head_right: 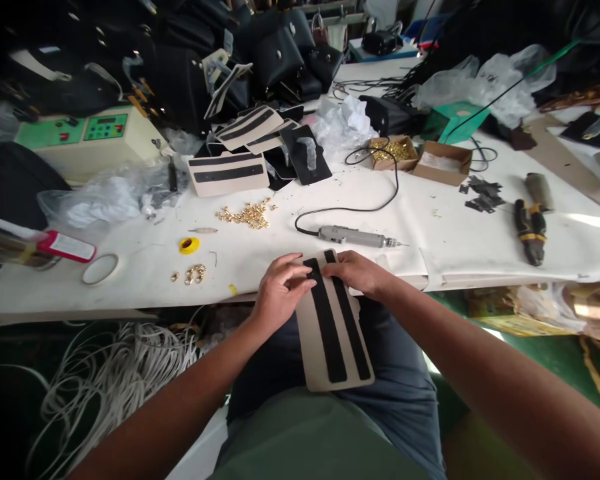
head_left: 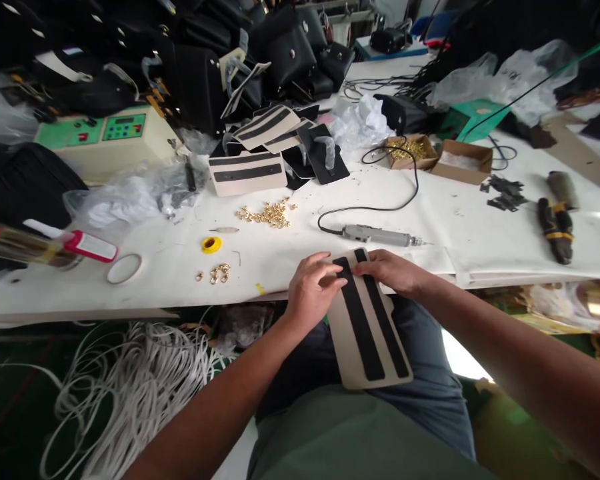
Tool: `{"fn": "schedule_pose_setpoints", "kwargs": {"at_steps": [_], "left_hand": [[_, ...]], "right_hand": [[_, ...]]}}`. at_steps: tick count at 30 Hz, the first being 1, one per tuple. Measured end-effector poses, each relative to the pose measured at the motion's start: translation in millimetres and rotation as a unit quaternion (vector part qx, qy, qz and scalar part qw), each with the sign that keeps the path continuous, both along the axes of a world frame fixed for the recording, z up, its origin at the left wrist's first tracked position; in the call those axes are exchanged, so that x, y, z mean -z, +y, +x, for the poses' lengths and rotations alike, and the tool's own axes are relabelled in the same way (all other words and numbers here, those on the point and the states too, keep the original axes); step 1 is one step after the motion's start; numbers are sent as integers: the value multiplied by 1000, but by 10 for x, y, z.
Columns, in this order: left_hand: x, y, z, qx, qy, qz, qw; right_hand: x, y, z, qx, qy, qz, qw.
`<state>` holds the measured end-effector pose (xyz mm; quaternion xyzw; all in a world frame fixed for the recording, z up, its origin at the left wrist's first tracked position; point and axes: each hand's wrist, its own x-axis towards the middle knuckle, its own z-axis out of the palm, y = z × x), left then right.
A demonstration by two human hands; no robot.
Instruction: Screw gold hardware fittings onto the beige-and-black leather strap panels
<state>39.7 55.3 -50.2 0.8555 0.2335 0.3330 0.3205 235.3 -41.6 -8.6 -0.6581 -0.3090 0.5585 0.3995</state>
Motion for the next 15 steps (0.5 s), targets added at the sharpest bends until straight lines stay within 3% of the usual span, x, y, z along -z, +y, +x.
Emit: {"fn": "schedule_pose_setpoints", "kwargs": {"at_steps": [15], "left_hand": [[109,109,138,6,108,9,994]], "right_hand": [[129,164,-4,-41,-185,-34,981]]}}
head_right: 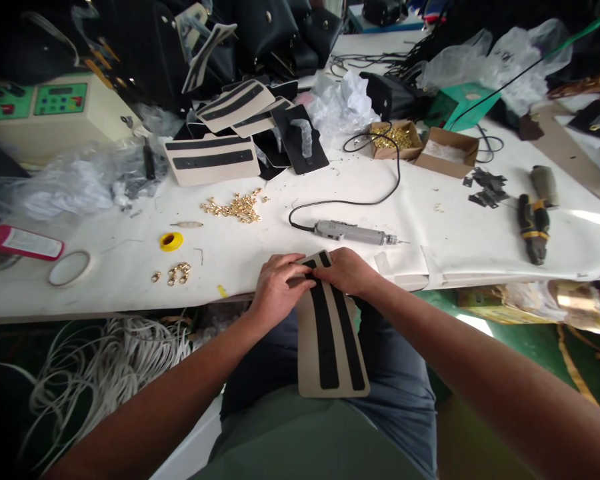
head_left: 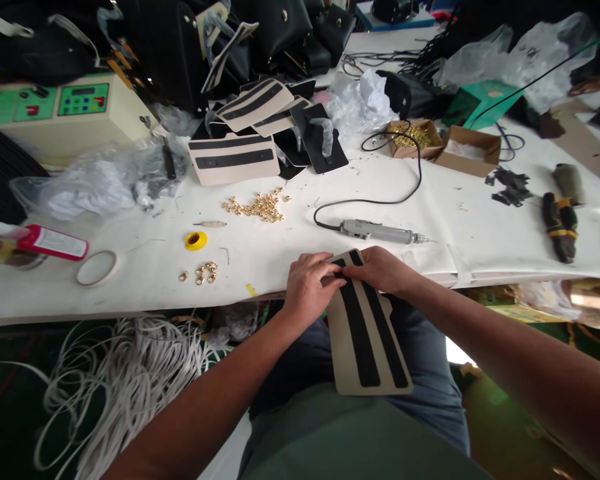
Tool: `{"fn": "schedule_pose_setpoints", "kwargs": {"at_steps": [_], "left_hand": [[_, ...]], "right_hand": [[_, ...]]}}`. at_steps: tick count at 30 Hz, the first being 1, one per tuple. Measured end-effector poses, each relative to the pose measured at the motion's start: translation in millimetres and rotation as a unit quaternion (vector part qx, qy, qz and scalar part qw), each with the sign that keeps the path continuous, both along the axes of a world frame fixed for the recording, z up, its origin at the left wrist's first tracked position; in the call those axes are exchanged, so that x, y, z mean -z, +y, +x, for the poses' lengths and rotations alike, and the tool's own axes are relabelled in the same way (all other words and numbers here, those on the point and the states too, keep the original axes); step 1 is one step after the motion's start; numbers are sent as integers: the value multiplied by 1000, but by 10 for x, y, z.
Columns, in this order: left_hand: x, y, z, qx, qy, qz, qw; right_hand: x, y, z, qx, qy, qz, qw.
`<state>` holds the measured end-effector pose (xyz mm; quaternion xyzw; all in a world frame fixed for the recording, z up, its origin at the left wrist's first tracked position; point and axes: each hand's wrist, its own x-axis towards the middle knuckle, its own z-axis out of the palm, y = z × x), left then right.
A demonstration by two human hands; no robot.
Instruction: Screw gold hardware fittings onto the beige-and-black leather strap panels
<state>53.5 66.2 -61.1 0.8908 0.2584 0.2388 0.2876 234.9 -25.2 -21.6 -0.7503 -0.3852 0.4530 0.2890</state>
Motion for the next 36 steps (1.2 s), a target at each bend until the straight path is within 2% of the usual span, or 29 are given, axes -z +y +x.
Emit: {"fn": "schedule_pose_setpoints", "kwargs": {"at_steps": [8,12,17,27,36], "left_hand": [[-5,16,37,0,29,1,1000],[-34,27,61,9,44,5,999],[-82,15,72,14,60,8,998],[-83,-23,104,-26,33,-11,999],[-14,-9,66,-19,27,-28,999]], "right_hand": [[6,-22,-58,39,-78,4,996],[-20,-56,-41,33,-77,12,996],[-18,-80,-28,30,-131,-10,991],[-19,-97,-73,17,-134,24,991],[98,-151,-50,12,-138,29,990]]}}
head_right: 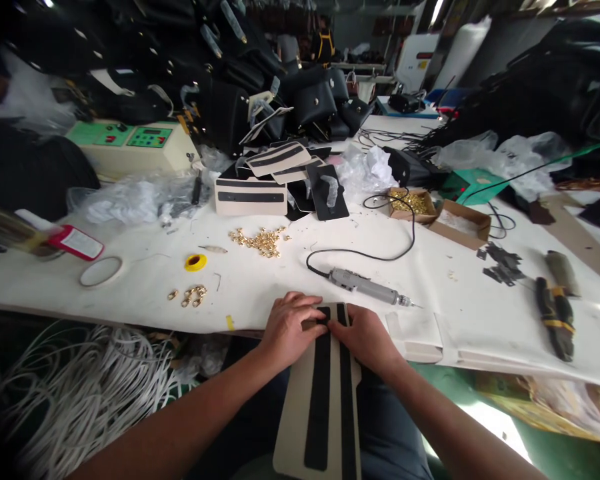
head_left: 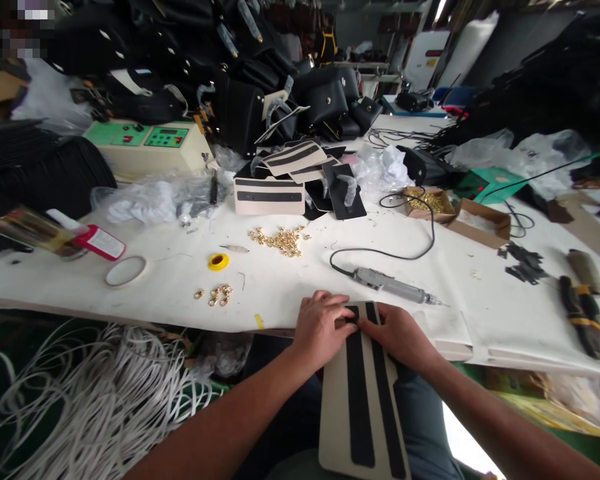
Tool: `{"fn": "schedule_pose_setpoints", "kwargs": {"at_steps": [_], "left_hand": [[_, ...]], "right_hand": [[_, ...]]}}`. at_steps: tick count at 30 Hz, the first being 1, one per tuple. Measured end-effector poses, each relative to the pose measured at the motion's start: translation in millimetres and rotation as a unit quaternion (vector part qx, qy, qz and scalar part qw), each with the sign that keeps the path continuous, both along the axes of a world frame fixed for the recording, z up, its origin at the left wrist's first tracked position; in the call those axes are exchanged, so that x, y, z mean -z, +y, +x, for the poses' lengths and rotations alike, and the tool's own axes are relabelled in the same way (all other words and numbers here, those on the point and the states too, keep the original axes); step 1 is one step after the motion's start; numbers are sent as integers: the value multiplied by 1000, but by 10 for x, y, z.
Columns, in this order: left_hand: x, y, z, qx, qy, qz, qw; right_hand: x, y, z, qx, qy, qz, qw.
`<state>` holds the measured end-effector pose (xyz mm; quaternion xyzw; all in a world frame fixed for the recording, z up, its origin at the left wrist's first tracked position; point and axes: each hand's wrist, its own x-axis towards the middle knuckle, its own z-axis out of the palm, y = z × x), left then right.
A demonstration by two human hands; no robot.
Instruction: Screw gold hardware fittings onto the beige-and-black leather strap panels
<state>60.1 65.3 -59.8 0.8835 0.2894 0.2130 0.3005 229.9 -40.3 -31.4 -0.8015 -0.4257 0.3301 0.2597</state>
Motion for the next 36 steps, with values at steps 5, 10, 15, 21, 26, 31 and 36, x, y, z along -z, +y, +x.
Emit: {"fn": "schedule_pose_setpoints", "kwargs": {"at_steps": [5,10,15,21,26,31,36], "left_hand": [[34,14,-21,2,-12,9,1000],[13,87,-34,38,-28,20,999],[21,168,-30,40,-23,35,998],[130,261,-20,60,-22,89,994],[175,280,-32,65,-22,111,991],[179,280,-23,62,-17,111,992],[136,263,-17,61,-3,97,993]], "right_hand": [[-104,44,200,33,-60,46,997],[-330,436,219,24,-123,165,978],[-272,688,468,45,-124,181,975],[65,-64,1576,268,-192,134,935],[278,-709,2225,358,-222,79,903],[374,-756,2450,328,-221,54,917],[417,-715,2590,304,-208,26,929]]}}
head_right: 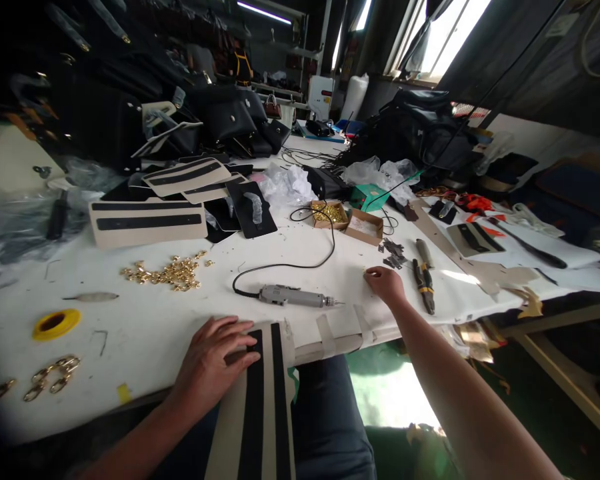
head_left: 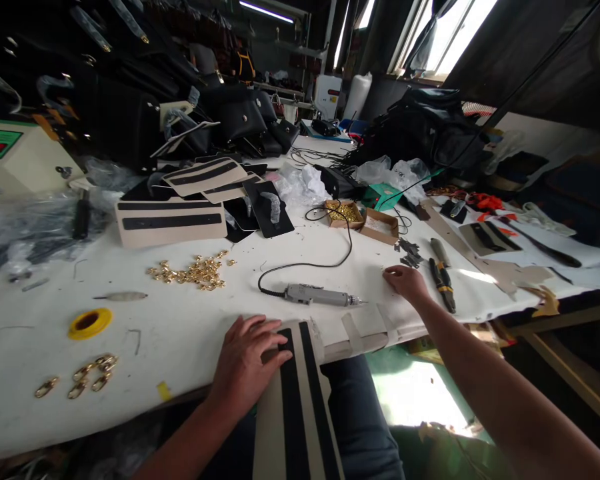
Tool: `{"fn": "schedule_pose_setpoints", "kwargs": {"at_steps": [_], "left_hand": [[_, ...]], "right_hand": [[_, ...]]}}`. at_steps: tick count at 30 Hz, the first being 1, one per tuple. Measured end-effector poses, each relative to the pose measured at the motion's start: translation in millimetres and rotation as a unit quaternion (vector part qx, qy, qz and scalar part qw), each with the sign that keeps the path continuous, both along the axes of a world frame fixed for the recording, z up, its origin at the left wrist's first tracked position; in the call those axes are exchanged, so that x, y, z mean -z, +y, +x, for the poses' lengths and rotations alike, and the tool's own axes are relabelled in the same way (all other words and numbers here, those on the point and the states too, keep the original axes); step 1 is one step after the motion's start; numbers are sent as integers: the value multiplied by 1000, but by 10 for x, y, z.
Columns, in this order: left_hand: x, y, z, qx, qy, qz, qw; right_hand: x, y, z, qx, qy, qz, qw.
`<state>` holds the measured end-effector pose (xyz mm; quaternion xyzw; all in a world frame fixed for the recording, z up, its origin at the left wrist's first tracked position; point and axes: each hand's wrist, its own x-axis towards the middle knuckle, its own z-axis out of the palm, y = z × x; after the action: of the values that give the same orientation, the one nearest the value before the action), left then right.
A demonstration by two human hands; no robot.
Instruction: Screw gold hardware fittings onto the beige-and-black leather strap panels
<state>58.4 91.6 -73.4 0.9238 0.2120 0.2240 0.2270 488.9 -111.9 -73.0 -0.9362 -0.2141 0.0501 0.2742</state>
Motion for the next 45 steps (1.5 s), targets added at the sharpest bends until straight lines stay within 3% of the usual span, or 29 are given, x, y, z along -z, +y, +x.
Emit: {"fn": "schedule_pose_setpoints", "kwargs": {"at_steps": [7,14,21,24,26,28,30,33,37,45], "left_hand": [[-71,-23,11,-3,8,-17,1000],[-139,-99,18,-17,10,-56,998],[-98,-124,18,-19,3,-77,997],[-100,-134,18,-19,0,-77,997],[-111,-137,17,-14,0,-76,997],[-122,-137,18,-9,3,-74,997],[-126,-135,16,-8,7,-71,997],[-115,-132,10,-7,11,-66,998],[-73,-126,-2,0,8,-68,998],[-24,-126,-13,5,-3,-68,998]], "right_hand": [[-49,6,125,-15,-5,-45,999],[-123,48,-12,3,-71,-109,992],[-297,94,-135,39,-70,-91,993],[-464,132,-465,46,-54,-40,997],[-570,175,-907,11,-17,17,1000],[-623,250,-1469,-119,91,120,981],[-596,360,-2019,-266,210,132,932],[-450,537,-2552,-347,206,125,906],[-307,656,-2688,-370,145,99,912],[-359,668,-2740,-359,123,62,923]]}}
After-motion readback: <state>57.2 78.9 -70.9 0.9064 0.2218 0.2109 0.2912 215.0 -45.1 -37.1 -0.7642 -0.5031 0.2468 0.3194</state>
